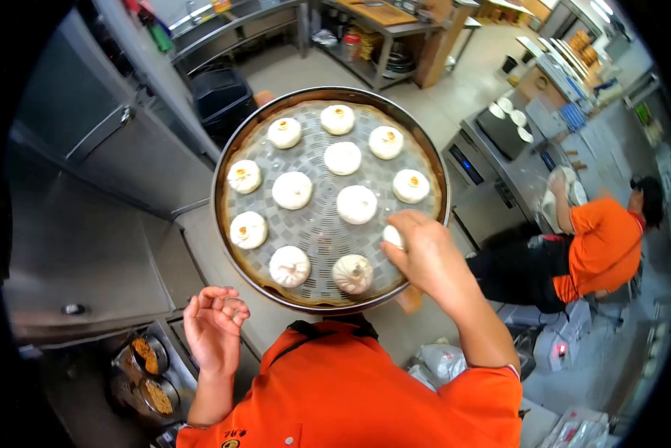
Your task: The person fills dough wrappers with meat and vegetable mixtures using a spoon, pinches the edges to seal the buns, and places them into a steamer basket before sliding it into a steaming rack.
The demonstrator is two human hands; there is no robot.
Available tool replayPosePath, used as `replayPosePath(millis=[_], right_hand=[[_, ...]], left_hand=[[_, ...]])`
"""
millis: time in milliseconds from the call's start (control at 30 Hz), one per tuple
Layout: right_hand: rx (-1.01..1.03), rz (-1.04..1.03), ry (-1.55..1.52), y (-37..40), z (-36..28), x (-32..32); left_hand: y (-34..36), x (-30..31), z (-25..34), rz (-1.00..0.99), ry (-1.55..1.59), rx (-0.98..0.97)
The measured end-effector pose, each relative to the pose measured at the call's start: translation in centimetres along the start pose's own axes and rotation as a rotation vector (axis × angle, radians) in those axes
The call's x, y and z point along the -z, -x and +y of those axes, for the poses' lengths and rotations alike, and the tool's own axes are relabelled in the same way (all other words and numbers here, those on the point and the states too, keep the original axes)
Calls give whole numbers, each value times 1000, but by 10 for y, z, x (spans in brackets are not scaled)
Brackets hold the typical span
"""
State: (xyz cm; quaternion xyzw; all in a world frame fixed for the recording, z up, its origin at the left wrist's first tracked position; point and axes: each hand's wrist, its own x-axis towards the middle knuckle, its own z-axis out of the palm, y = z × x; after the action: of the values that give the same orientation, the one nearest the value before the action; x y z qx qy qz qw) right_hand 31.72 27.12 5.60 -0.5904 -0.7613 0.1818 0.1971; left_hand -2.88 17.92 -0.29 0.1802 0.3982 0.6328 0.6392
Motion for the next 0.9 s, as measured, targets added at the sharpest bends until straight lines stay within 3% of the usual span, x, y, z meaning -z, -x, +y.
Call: replayPosePath(millis=[67,233,267,300,333,367,400,433,467,500,533,567,667,733,833,900], right_hand=[[-80,-136,49,0,1,1],[70,179,100,19,-21,-3],[146,185,41,30,-12,-3],[109,179,-297,37,-3,-16],[276,157,-169,42,-119,0],[186,-33,-371,56,-123,-9],[131,-331,-711,60,-75,-33],[272,-194,-540,66,-112,-65],[-12,-333,-636,74,-112,-98],[173,-557,-698,71,-158,-116],[193,-719,-733,65,-157,-157],[253,-735,-733,81,-204,-171],[378,-930,-546,100,-246,-227],[477,-1005,-424,121,-287,-253],[407,-1154,-399,161,-339,-302],[526,-1201,-296,184,-370,-328]], left_hand=[[7,5,-2,12,5,-6],[27,32,-11,-22,7,15],[33,36,-10,29,13,48],[43,43,-10,27,65,12],[53,49,-8,70,54,2],[62,60,-10,110,67,-16],[73,73,-11,134,83,-26],[88,86,-9,170,105,-67],[98,100,-6,214,122,-107],[117,119,-3,257,153,-151],[133,138,0,293,166,-184],[153,165,3,375,180,-272],[239,263,30,741,58,-525],[315,349,46,1194,-276,-661],[448,483,75,1781,-629,-798],[539,574,80,2094,-841,-533]])
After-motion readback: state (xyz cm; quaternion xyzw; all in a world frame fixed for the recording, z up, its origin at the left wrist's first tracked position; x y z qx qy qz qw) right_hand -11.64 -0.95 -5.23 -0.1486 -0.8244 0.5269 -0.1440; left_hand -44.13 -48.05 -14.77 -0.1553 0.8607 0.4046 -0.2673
